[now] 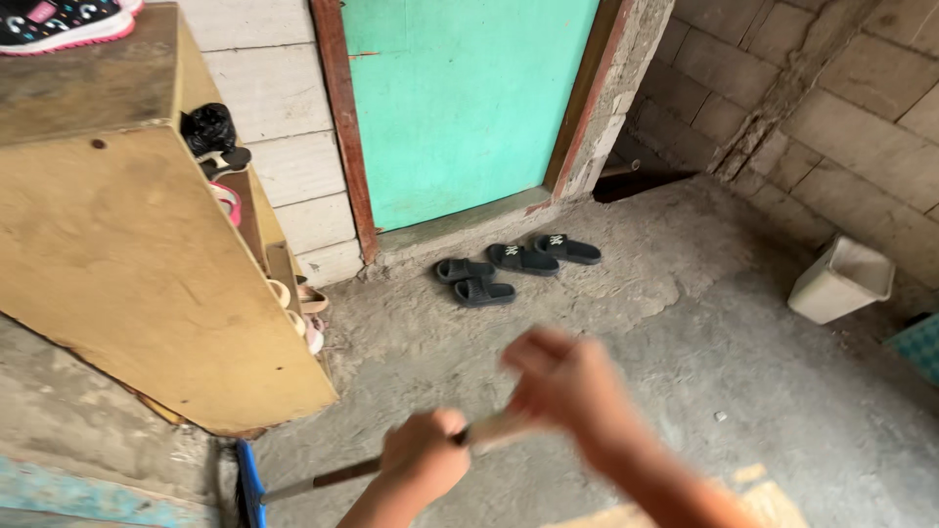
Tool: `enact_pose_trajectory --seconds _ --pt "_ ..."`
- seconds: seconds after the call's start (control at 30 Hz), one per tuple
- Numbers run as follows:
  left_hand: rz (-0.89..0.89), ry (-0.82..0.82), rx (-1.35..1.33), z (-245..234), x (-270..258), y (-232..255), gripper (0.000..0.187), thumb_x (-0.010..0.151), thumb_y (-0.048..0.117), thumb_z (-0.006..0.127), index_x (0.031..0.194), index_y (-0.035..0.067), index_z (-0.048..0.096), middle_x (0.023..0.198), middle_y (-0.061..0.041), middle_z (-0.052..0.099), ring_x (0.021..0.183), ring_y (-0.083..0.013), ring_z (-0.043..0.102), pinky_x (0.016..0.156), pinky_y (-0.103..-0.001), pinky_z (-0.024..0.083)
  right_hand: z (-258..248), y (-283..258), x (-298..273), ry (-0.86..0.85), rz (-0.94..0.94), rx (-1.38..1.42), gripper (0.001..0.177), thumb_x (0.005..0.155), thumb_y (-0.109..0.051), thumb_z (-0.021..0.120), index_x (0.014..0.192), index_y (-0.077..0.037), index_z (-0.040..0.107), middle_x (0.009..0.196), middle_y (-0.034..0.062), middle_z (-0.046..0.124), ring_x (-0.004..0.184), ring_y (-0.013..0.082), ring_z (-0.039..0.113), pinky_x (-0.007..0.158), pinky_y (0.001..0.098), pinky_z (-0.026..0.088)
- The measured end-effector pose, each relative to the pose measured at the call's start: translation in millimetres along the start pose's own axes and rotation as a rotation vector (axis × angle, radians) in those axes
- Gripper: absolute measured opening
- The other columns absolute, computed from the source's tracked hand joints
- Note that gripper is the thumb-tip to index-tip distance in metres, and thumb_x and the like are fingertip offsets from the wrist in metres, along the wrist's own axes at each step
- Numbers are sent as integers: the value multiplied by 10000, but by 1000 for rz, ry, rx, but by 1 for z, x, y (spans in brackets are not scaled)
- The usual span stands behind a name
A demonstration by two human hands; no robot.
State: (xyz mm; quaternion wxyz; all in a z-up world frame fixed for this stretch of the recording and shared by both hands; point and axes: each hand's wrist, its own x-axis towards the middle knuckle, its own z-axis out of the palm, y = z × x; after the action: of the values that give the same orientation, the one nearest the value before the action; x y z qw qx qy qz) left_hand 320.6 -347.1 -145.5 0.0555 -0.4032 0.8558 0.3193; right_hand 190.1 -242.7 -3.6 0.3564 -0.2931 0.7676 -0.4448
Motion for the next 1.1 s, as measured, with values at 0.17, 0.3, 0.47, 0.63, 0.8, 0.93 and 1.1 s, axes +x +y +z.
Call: enact_pose_trajectory --seconds 0.17,0.3,0.47,0.63,0.8,0.93,1.1 --pt "-23 -238 -79 -22 -14 -18 178 887 234 591 949 171 746 956 -85 768 959 -294 748 859 -440 554 48 -25 -26 103 4 -260 170 921 -220 708 939 -59 759 650 34 695 522 110 582 479 285 481" --pt "98 -171 -167 -47 -4 44 186 874 222 604 981 148 736 999 -110 762 985 -319 726 873 -442 559 15 -86 -34 188 -56 -456 207 904 -251 735 849 -54 768 606 66 690 476 143 510 430 307 378" --pt "273 96 -298 -84 -6 97 151 855 217 630 899 113 730 878 -136 751 842 -326 739 782 -451 564 -15 -148 -33 255 -31 -466 178 980 -141 636 986 -73 800 730 82 698 539 170 661 480 318 550" --pt "276 183 -368 -115 -24 103 196 910 232 597 794 110 699 646 -113 697 593 -306 698 597 -450 547 -58 -176 -25 341 -344 129 159 1058 -149 655 1062 3 702 699 121 557 561 216 562 536 370 582" --pt "18 278 -391 -70 -21 -6 77 821 180 668 756 154 702 681 -93 695 662 -314 680 583 -465 502 -9 -113 -8 76 -115 -683 350 966 -105 503 1152 -225 774 924 24 741 805 184 686 825 337 578" --pt "-145 36 -112 -22 -23 -86 116 815 170 620 815 194 734 796 -58 757 824 -279 750 764 -431 568 93 -47 -22 -32 122 143 233 904 -219 683 967 -12 770 664 74 650 560 152 583 527 320 503" --pt "-31 -130 -136 -15 -12 -29 109 831 175 616 890 148 704 924 -94 746 949 -332 709 835 -472 546 58 -66 -41 113 -4 -181 176 889 -202 731 869 -28 731 532 5 618 475 99 517 456 302 399"
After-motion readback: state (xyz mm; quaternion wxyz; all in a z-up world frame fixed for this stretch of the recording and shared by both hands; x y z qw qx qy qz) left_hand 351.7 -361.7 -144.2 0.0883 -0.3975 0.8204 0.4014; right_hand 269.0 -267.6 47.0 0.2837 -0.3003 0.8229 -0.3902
